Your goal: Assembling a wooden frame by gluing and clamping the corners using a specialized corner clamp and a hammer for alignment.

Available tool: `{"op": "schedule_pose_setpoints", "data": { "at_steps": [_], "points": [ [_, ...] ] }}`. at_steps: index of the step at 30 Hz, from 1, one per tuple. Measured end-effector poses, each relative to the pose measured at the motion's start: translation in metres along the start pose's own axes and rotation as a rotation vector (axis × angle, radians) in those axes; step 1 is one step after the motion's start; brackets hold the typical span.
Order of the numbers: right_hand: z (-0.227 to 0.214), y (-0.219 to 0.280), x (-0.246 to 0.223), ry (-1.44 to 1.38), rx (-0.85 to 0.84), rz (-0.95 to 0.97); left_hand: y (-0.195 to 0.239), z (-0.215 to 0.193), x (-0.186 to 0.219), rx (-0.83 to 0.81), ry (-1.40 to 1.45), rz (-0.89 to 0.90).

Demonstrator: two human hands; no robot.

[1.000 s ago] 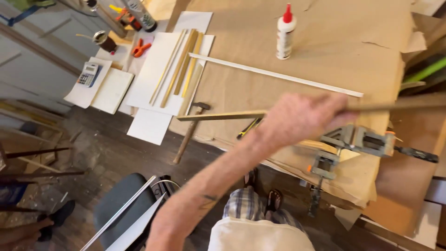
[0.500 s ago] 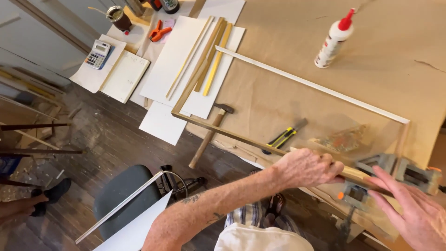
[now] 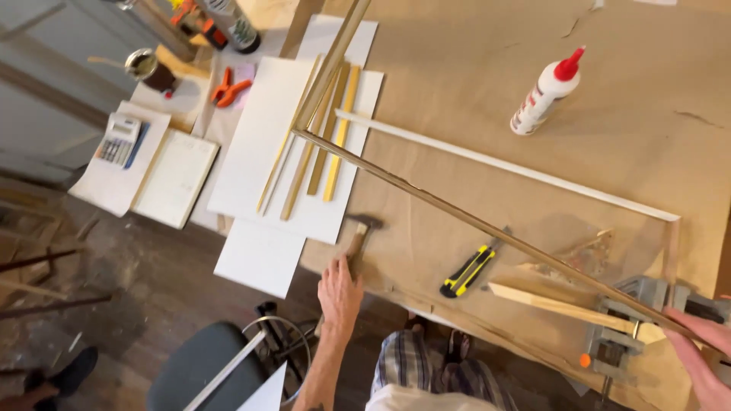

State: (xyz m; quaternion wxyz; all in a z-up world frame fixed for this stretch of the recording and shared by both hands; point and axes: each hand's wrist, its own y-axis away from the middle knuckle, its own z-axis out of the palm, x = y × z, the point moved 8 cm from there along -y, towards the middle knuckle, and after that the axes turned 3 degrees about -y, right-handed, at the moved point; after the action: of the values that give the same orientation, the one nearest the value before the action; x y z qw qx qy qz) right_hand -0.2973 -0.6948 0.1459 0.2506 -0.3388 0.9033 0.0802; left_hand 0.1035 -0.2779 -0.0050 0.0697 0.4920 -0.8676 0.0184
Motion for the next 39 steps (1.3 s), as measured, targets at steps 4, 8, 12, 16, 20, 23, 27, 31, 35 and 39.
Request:
{"op": "schedule_pose_setpoints", "data": {
  "at_steps": [4,8,12,16,20,23,27,31,35,39],
  "points": [
    [0.034,0.038,0.106,-0.371,-0.19,0.296,-0.013,-0.006,-0.006,-0.12,0.222,-0.182],
    [-0.006,0.075,0.068,-0.215,-0.037,0.351,-0.021,-0.023,0.006,-0.003,0.377,-0.138],
    [0.098,0.146,0.379,-0.28,0.065,0.431,-0.109,-0.06,0.047,0.019,0.496,-0.012],
    [0.009,0.152,0.204,-0.166,0.123,0.527,-0.255,-0.062,0.122,0.093,0.457,0.33],
    [0.024,0.198,0.244,-0.279,0.242,0.595,-0.392,0.007,0.202,0.112,0.36,0.611],
    [-0.001,0.205,0.18,-0.212,0.225,0.585,-0.438,0.058,0.244,0.058,0.283,0.648],
    [0.02,0.268,0.25,-0.127,0.241,0.71,-0.455,0.102,0.287,0.1,0.275,0.736],
    [0.014,0.259,0.203,-0.17,0.244,0.656,-0.452,0.1,0.309,0.152,0.214,0.591],
    [-0.005,0.209,0.124,-0.193,0.284,0.618,-0.37,-0.015,0.309,0.165,0.408,0.455],
    [-0.029,0.169,0.066,-0.116,0.285,0.696,-0.151,-0.04,0.293,0.733,-0.029,0.633]
  ]
}}
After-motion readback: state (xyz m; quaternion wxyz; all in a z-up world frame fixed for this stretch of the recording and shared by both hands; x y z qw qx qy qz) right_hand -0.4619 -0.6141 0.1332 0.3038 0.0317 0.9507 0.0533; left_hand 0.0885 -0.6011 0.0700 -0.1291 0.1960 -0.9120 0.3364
